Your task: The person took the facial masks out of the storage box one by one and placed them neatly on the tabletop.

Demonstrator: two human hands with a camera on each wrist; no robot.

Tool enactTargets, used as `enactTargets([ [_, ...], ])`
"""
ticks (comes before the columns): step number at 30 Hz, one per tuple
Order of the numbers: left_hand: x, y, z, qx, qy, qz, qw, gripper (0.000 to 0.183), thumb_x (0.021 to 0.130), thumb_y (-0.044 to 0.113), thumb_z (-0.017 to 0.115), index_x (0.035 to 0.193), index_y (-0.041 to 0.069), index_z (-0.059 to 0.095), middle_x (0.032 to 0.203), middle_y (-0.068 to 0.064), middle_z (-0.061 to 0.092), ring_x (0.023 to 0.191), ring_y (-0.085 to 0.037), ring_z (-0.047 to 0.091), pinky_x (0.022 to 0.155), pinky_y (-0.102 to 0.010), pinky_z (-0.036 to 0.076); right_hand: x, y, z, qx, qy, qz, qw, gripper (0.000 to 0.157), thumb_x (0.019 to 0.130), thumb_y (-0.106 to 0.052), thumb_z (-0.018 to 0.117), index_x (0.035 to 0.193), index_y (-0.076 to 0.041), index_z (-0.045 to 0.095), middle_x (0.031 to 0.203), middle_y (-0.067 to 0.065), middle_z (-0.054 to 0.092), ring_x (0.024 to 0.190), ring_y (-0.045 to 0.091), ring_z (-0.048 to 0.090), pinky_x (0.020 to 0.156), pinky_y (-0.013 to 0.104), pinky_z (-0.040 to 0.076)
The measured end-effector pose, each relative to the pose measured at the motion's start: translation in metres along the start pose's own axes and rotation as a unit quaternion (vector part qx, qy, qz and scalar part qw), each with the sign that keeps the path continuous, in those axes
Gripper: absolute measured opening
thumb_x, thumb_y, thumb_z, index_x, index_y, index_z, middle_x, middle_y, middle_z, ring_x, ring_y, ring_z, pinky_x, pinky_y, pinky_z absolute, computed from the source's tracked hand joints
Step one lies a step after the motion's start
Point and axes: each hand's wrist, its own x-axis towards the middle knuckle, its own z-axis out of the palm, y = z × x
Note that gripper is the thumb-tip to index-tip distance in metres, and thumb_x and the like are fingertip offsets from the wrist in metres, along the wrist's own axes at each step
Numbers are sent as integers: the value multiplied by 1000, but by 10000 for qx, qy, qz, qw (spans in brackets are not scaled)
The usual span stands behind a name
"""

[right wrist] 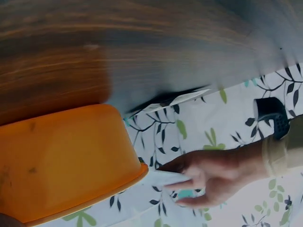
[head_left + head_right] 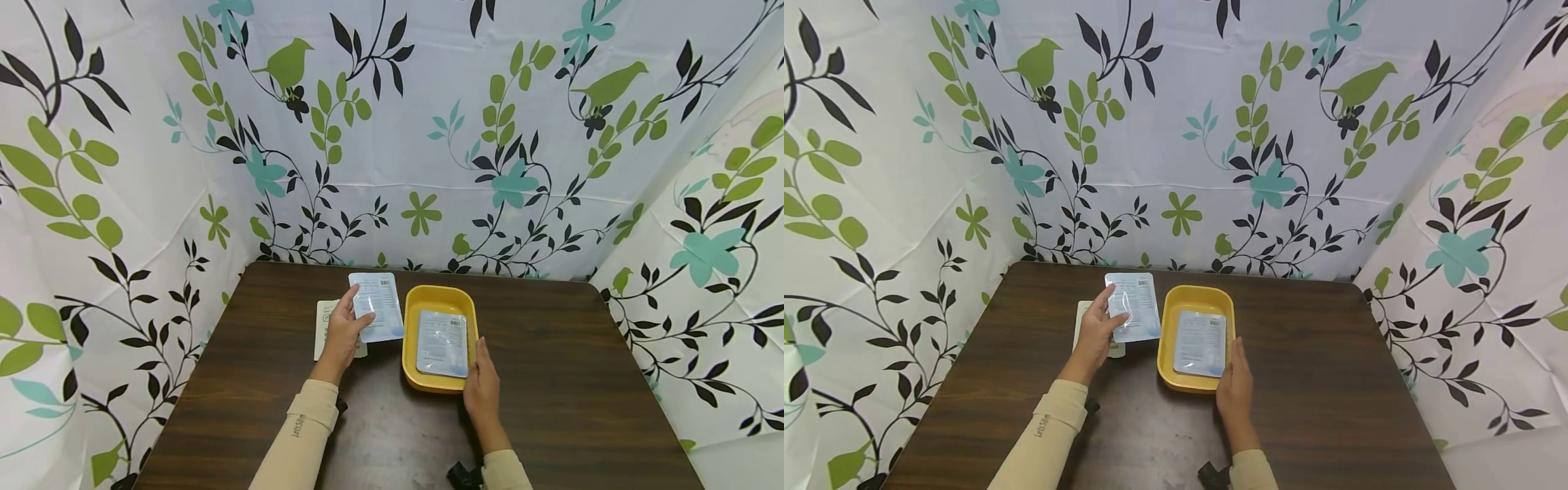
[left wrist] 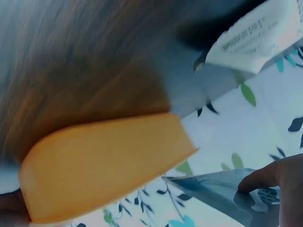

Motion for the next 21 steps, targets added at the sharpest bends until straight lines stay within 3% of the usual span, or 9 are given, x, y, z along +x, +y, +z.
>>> enactTargets([
  [9,9,-15,-15,-26,299,-169,9994,79,93,-12,57,162,6,24,162,-18,36,137,-32,50,86,-22,58,7,10,-16,20,215,127,9997,51,107,-2,38,157,2,32,165,21,31,153,42,29,123,59,26],
  [12,14,-24,-17,226,412,-323,9984,79,91,-15,59,161,5,27,160,-22,39,134,-32,53,81,-20,58,7,12,-19,-37,195,180,9996,51,108,-4,37,158,2,31,165,22,30,153,42,28,123,59,26],
  [15,18,-36,-19,899,459,-474,9938,82,88,-17,62,160,6,31,156,-24,44,131,-36,57,77,-19,57,8,12,-21,-94,119,231,9996,51,109,-6,36,159,1,30,166,22,29,154,42,28,123,59,26],
  [18,20,-46,-19,1789,432,-490,9817,84,84,-18,65,159,6,35,148,-25,52,125,-40,62,77,-25,59,7,13,-20,-109,88,239,9996,51,108,-5,36,159,0,30,166,22,29,154,42,27,123,60,25],
  [21,21,-50,-16,2973,412,-315,9534,84,80,-13,69,156,5,39,147,-25,55,128,-40,60,91,-39,59,8,13,-19,-134,130,221,9996,52,108,-4,37,159,1,31,166,21,30,154,41,28,123,60,25],
])
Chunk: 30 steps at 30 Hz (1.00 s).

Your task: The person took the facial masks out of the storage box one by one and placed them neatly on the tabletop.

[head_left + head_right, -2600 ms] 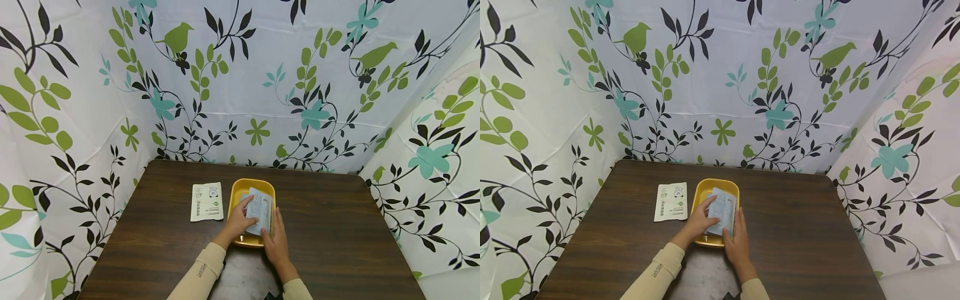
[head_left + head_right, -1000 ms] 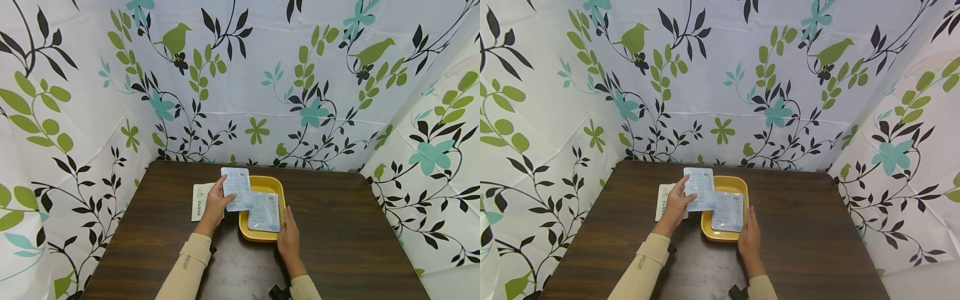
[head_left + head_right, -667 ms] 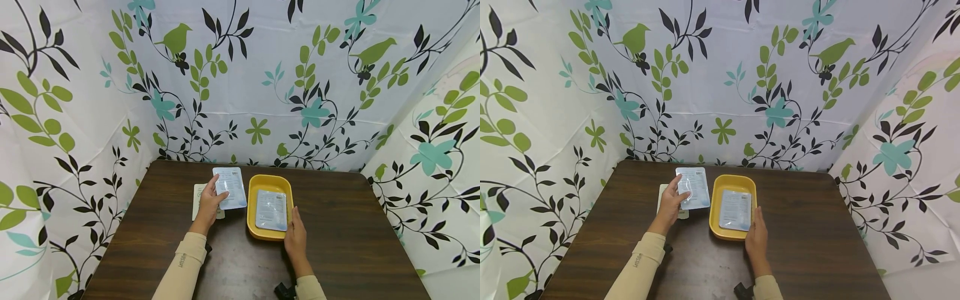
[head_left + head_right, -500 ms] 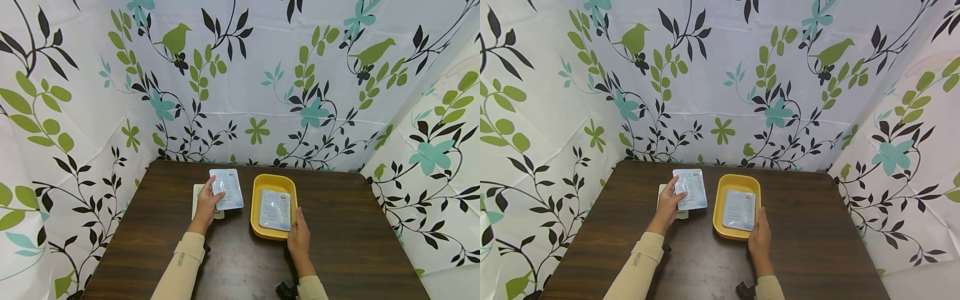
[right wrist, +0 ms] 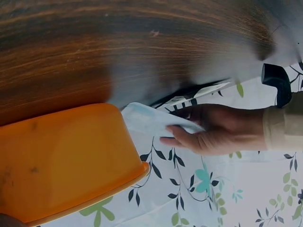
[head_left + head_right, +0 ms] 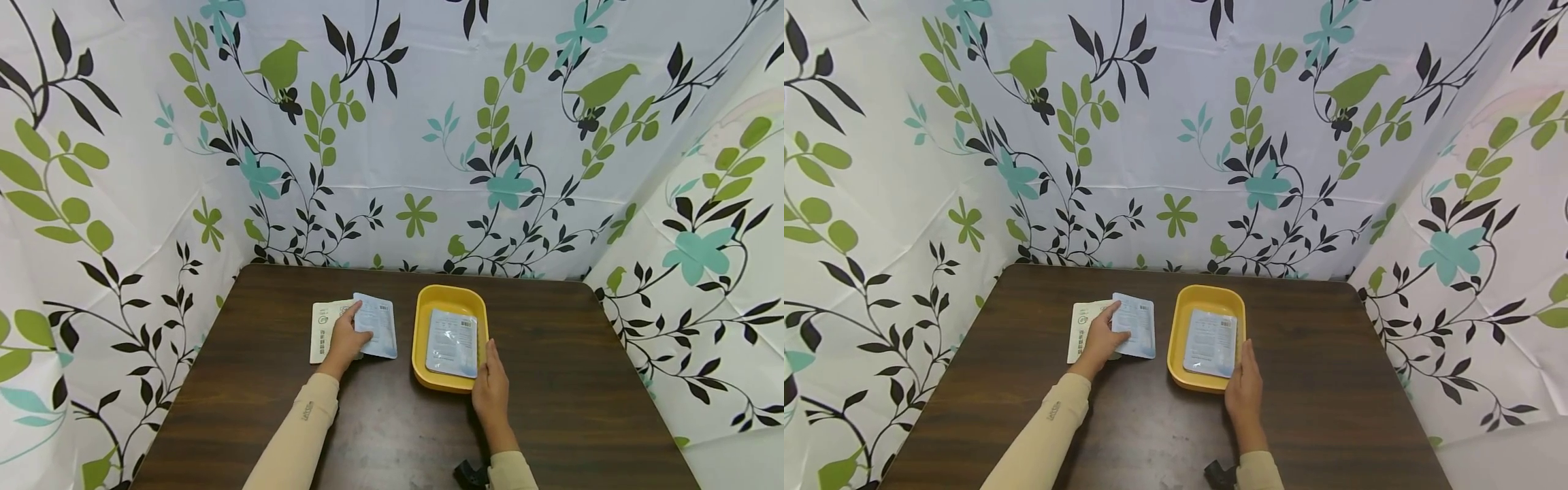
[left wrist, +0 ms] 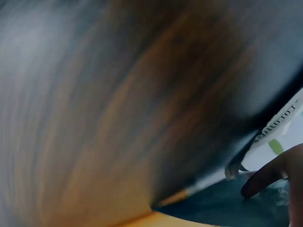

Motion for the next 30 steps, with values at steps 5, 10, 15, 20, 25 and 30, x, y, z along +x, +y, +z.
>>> enactTargets([
  [5,0,0,6,1709,81,518,9839,81,77,-7,76,151,-2,44,154,-27,47,144,-44,43,118,-54,39,-2,1,0,-5,112,-42,9999,52,106,-2,38,158,1,33,164,23,32,152,43,31,121,61,27],
  [10,0,-4,11,2832,-4,1043,9534,78,77,1,81,148,-3,49,158,-25,42,149,-44,36,122,-55,32,-2,3,1,130,171,-56,9998,52,106,-2,40,157,1,34,164,23,33,151,44,31,121,62,27],
  [15,-1,-9,12,3634,-16,1094,9252,74,78,12,85,144,-2,55,161,-24,39,153,-43,29,123,-58,27,-1,7,1,410,-28,40,9991,52,109,-8,38,160,-4,30,166,22,29,154,42,27,123,61,23],
  [20,-2,-10,12,3732,-100,1040,9218,69,82,16,82,143,-1,56,160,-24,39,153,-45,28,123,-61,27,-1,10,1,509,-136,73,9986,54,111,-22,39,162,-7,27,167,21,27,155,41,24,124,61,21],
  [25,-2,-9,12,3774,-147,951,9210,68,84,17,81,145,0,54,161,-23,38,154,-44,26,124,-60,25,-1,9,-3,296,-258,47,9992,59,110,-28,43,162,-6,25,170,16,23,157,38,21,126,60,18],
  [30,-5,-5,17,3693,-32,1129,9224,68,84,16,81,144,-1,55,160,-24,40,154,-44,27,123,-60,26,0,2,-4,243,-303,36,9992,62,107,-29,50,162,-9,28,172,9,20,158,37,19,125,62,17],
])
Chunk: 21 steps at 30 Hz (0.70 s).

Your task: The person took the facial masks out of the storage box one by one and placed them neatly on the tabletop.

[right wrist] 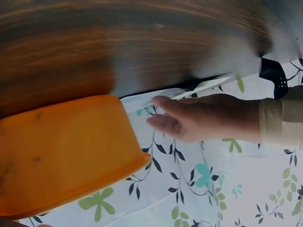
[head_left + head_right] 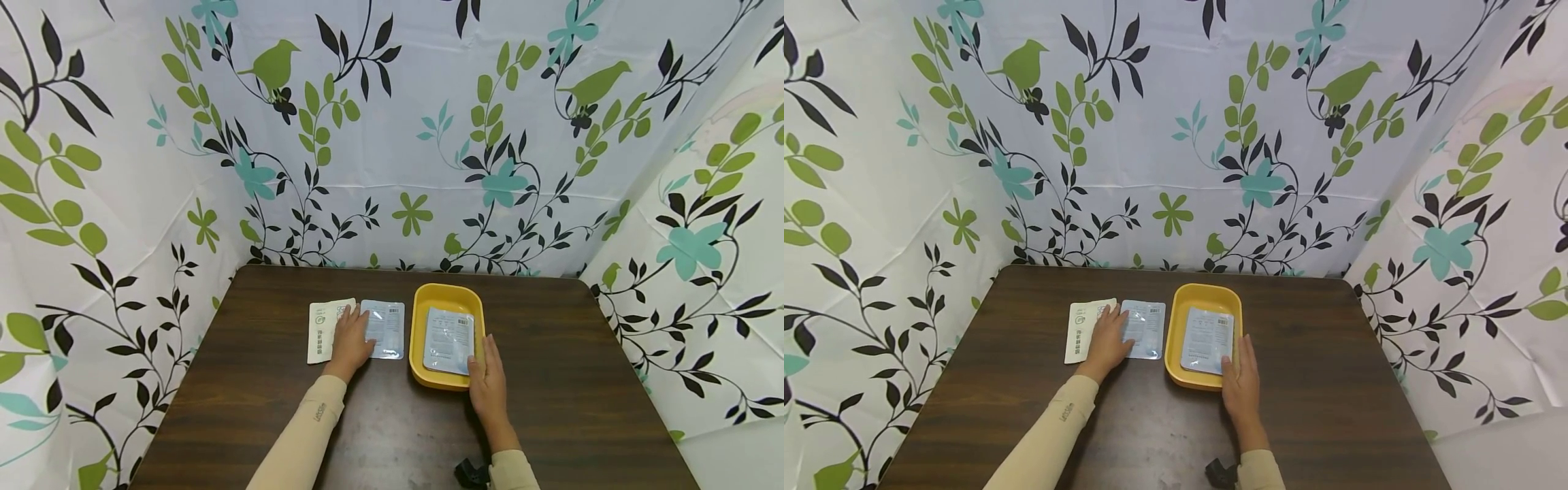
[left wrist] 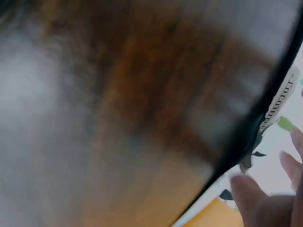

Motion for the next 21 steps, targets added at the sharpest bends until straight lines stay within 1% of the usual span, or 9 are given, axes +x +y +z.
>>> enactTargets([
  [2,-1,6,1,-88,165,176,9997,67,85,15,80,144,-2,55,158,-26,42,152,-45,29,123,-60,28,0,-3,2,26,-29,-57,10000,64,106,-31,54,162,-11,30,172,7,18,158,37,18,125,63,18],
  [4,-3,15,1,-291,273,326,9987,65,88,16,78,145,-2,53,159,-25,41,152,-45,29,123,-59,28,-1,-5,4,72,4,-172,9998,65,104,-32,57,161,-12,32,172,8,19,157,38,19,124,64,19],
  [6,-5,26,2,-699,312,488,9959,63,91,16,75,146,-2,51,159,-24,41,153,-44,29,124,-58,28,-2,-5,7,38,72,-304,9995,66,103,-32,59,160,-11,34,172,9,20,157,39,20,123,64,20],
  [9,-8,45,2,-1581,89,589,9856,62,96,19,68,151,0,46,163,-19,37,156,-40,25,126,-56,24,-3,-4,9,44,243,-413,9988,67,100,-29,64,159,-10,37,170,9,26,155,38,25,123,63,23],
  [11,-10,58,3,-2096,-122,675,9754,63,98,20,65,154,1,42,165,-16,35,157,-38,23,127,-56,22,-2,-3,10,33,314,-428,9986,70,98,-28,67,158,-9,38,169,8,29,155,37,28,122,62,25],
  [13,-13,68,5,-2482,-334,712,9655,64,99,22,62,156,2,40,166,-14,33,157,-38,22,127,-57,21,-2,-3,10,18,358,-399,9986,74,96,-29,69,159,-10,36,168,10,31,154,37,30,122,61,27],
  [16,-15,80,11,-2705,-565,729,9583,64,100,23,62,156,3,39,167,-13,33,157,-38,23,126,-59,22,-1,-3,10,-78,414,-388,9984,79,95,-33,71,160,-10,33,166,14,33,152,39,33,122,61,28],
  [18,-17,85,14,-2805,-687,634,9553,64,100,24,62,156,4,39,166,-13,33,157,-37,24,126,-58,23,-1,-3,11,-174,459,-433,9979,79,95,-34,70,161,-10,32,165,17,34,151,40,34,121,62,29],
  [21,-17,91,19,-2883,-816,433,9531,64,100,25,62,157,6,39,166,-11,35,157,-33,24,127,-53,24,0,-3,11,-283,531,-555,9966,78,96,-34,68,160,-8,32,163,20,36,149,42,36,120,63,30],
])
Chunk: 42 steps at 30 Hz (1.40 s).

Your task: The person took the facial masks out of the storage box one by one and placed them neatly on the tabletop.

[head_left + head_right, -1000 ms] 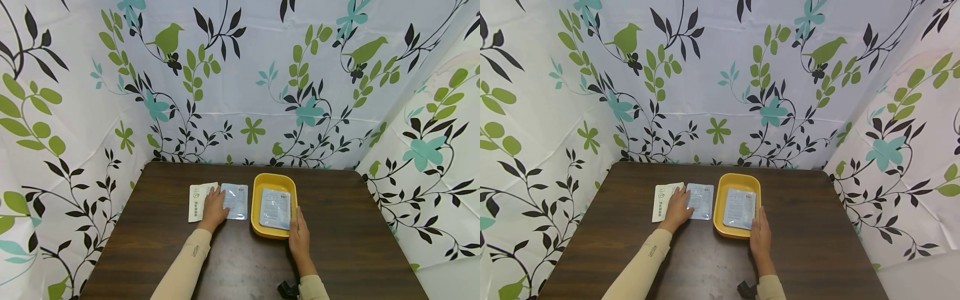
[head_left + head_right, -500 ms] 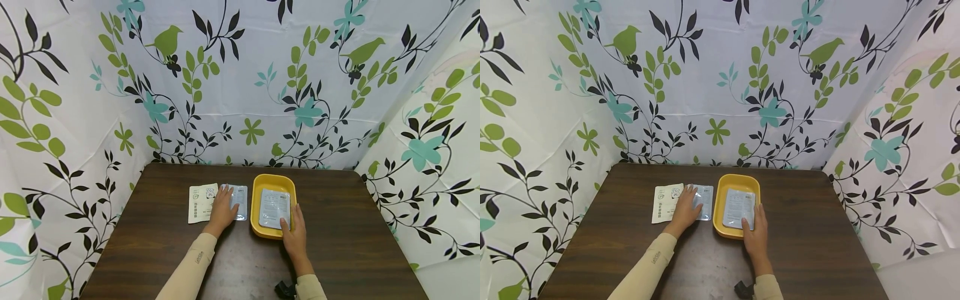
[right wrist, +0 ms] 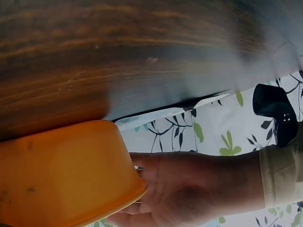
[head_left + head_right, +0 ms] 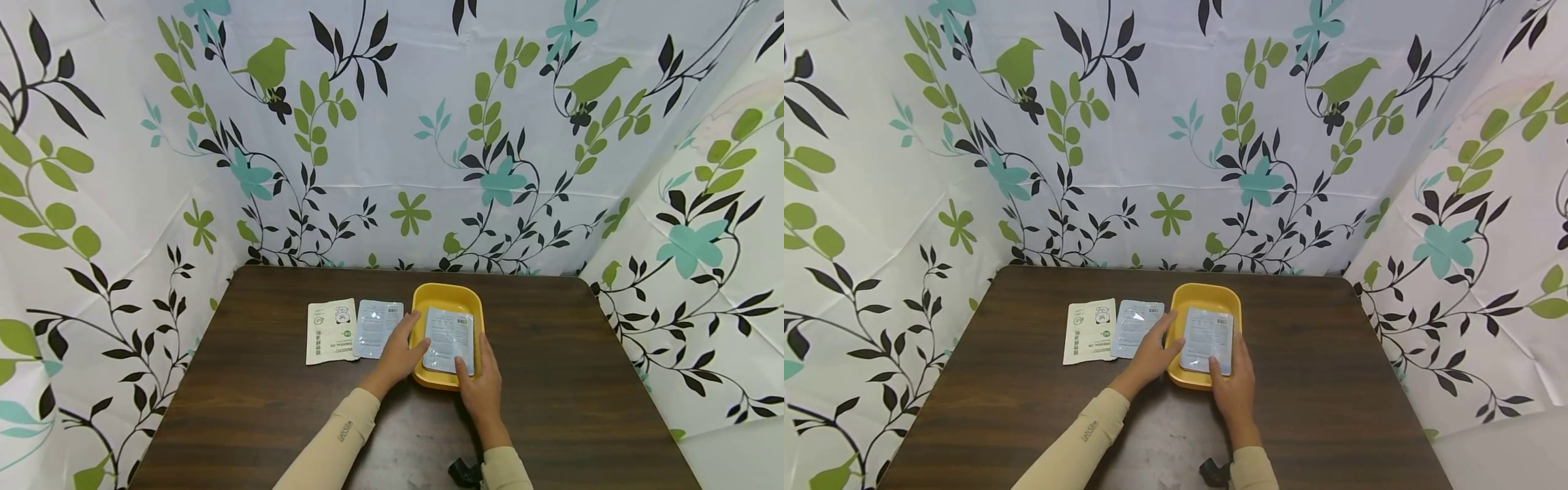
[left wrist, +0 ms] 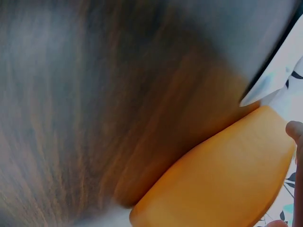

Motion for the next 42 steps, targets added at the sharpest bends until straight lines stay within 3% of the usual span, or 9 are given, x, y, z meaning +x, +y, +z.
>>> enactTargets([
  [4,2,1,7,-150,-13,-136,9998,64,99,22,62,156,5,40,166,-11,34,158,-33,22,127,-52,23,1,1,0,-192,5,-84,9998,77,98,-34,65,161,-6,30,162,23,37,148,43,37,119,63,31],
  [9,4,1,13,-314,-41,-54,9995,65,97,21,64,155,3,41,167,-15,32,158,-36,20,127,-55,22,4,2,-4,-274,23,-136,9995,76,98,-32,64,160,-4,30,162,24,37,148,44,38,119,62,31],
  [22,16,11,31,-204,-328,-74,9992,67,98,22,63,157,4,37,169,-14,26,159,-34,16,127,-56,20,15,16,-21,-394,-12,-33,9992,74,100,-32,61,160,-4,29,162,25,36,148,45,35,120,63,29],
  [25,19,17,35,145,-402,34,9991,68,98,20,64,157,3,36,169,-16,25,159,-37,15,127,-57,20,17,19,-24,-392,-43,16,9992,73,101,-32,60,161,-6,28,163,24,35,149,45,35,120,64,28],
  [27,21,22,39,634,-414,133,9970,69,97,20,65,157,3,36,168,-18,26,159,-39,15,126,-56,22,18,20,-26,-390,-62,37,9992,73,101,-32,60,162,-8,28,163,24,34,149,45,34,120,64,28],
  [31,26,32,48,1884,-364,327,9809,69,96,26,67,156,4,39,165,-21,32,158,-40,17,126,-53,26,19,21,-28,-366,-88,47,9993,73,102,-34,59,162,-9,27,163,23,34,150,44,33,120,64,27],
  [36,31,40,61,3287,-369,338,9431,67,95,35,69,151,7,48,156,-19,48,156,-39,24,126,-52,27,19,23,-27,-361,-139,132,9992,73,102,-36,58,163,-12,26,165,22,32,151,43,31,121,64,26],
  [40,32,38,70,3991,-419,147,9158,67,91,45,73,146,9,55,148,-13,59,157,-36,24,124,-58,28,19,23,-26,-300,-149,157,9993,72,103,-35,58,163,-12,26,165,21,32,151,43,31,121,64,26],
  [42,33,37,74,4174,-428,50,9077,68,89,48,75,144,12,58,144,-11,62,157,-34,22,123,-60,27,18,23,-26,-271,-133,133,9995,72,102,-34,58,163,-12,26,165,20,32,151,42,32,121,63,27],
])
